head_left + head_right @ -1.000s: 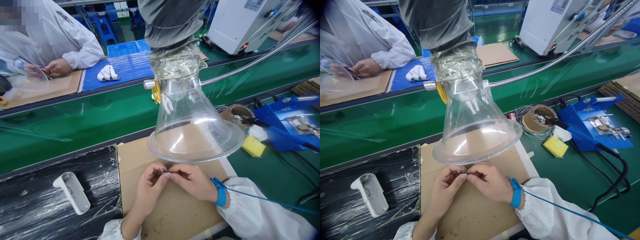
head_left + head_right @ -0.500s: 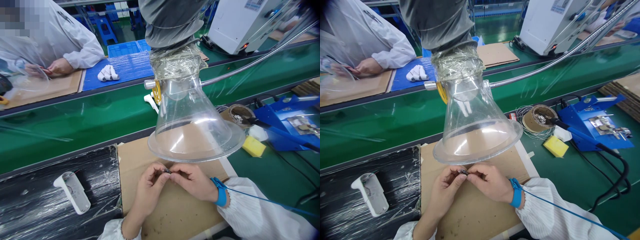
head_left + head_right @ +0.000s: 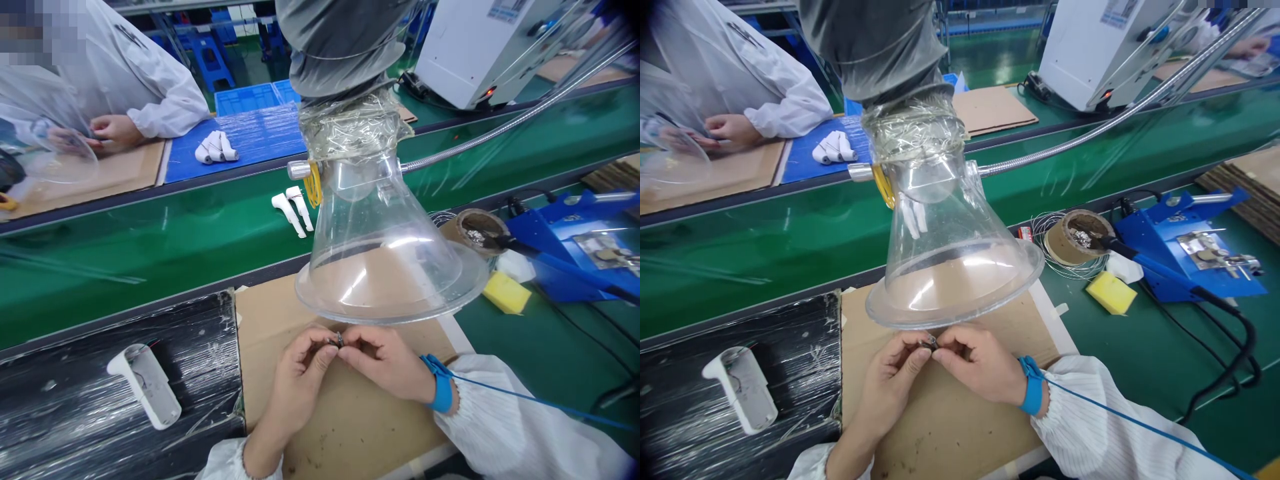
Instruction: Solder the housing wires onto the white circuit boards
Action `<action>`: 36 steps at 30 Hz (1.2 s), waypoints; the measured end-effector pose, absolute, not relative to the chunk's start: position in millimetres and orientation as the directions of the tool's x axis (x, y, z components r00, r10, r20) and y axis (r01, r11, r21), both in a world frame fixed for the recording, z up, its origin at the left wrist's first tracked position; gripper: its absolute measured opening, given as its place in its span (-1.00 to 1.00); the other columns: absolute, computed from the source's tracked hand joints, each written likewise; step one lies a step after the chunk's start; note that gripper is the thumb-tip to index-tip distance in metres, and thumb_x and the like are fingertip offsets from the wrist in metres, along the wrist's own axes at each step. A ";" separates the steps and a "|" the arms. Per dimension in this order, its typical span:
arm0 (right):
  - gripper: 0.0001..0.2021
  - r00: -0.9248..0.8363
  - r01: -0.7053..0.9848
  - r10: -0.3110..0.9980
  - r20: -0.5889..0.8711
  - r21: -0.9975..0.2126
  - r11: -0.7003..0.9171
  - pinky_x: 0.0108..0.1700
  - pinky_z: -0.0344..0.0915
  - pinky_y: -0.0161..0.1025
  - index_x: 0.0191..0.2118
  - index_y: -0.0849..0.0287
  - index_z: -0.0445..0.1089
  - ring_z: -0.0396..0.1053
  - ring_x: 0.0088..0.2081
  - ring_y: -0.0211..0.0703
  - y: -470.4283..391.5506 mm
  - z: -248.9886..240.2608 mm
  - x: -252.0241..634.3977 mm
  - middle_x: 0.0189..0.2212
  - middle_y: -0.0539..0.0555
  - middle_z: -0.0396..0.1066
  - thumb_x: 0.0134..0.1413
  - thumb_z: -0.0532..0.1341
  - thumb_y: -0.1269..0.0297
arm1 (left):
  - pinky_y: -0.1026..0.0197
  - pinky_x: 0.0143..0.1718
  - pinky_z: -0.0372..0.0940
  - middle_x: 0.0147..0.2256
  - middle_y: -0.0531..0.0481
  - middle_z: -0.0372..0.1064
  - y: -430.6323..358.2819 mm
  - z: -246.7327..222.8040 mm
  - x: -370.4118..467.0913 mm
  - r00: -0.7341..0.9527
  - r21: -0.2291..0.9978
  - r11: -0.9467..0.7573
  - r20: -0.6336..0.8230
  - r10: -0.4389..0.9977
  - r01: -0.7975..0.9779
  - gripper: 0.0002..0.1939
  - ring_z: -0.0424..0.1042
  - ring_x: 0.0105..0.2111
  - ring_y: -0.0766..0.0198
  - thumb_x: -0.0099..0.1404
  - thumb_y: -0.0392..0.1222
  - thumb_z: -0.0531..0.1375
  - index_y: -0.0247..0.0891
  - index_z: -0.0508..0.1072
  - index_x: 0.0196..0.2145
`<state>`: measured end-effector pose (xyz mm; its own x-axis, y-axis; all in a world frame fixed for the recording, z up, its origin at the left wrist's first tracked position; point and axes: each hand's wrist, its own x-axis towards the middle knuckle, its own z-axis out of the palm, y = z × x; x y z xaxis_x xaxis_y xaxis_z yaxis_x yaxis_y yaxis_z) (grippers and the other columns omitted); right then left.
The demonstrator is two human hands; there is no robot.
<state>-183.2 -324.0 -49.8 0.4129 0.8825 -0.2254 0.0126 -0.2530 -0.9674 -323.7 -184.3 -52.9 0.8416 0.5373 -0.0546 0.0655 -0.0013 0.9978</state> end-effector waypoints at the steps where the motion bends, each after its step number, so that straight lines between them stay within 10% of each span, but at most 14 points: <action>1: -0.76 0.418 0.009 0.881 -0.223 -0.968 -0.250 -0.35 0.16 -0.25 -0.40 0.13 0.37 0.20 -0.42 -0.24 -323.8 -50.1 -183.4 -0.48 -0.05 0.29 0.24 0.26 0.12 | 0.36 -0.14 0.43 -0.26 0.04 0.60 -184.4 -52.9 -323.7 0.844 0.998 -0.001 -0.050 0.534 0.060 -0.91 0.56 -0.23 0.32 0.46 -0.13 0.33 -0.14 0.63 -0.21; 25: -0.74 0.457 0.044 0.853 -0.251 -0.952 -0.304 -0.30 0.23 -0.22 -0.38 0.11 0.32 0.26 -0.37 -0.18 -324.6 -58.1 -190.9 -0.44 -0.02 0.32 0.22 0.22 0.06 | 0.22 -0.08 0.49 -0.21 -0.09 0.64 -188.7 -53.5 -329.1 0.803 0.981 0.102 -0.195 0.562 0.167 -0.64 0.61 -0.18 0.17 0.38 0.17 0.35 -0.18 0.68 -0.13; 30: -0.71 0.460 -0.024 0.842 -0.282 -0.952 -0.306 -0.33 0.16 -0.22 -0.39 0.11 0.28 0.19 -0.41 -0.20 -327.0 -65.6 -196.3 -0.47 -0.05 0.25 0.23 0.22 0.03 | 0.14 -0.09 0.50 -0.31 -0.07 0.58 -151.1 -48.2 -321.1 0.687 0.928 -0.193 -0.085 0.722 0.319 -0.55 0.60 -0.22 0.13 0.46 0.21 0.14 -0.21 0.62 -0.14; 36: -0.67 0.418 -0.050 0.853 -0.313 -0.945 -0.323 -0.28 0.15 -0.20 -0.39 0.11 0.25 0.17 -0.37 -0.18 -333.9 -48.6 -198.9 -0.46 -0.03 0.24 0.18 0.23 -0.03 | -0.06 0.11 0.42 0.13 -0.28 0.42 -47.6 -13.0 -261.6 0.518 0.662 -0.416 0.049 0.854 0.624 -0.68 0.54 0.00 -0.01 0.38 -0.05 0.17 -0.25 0.55 -0.02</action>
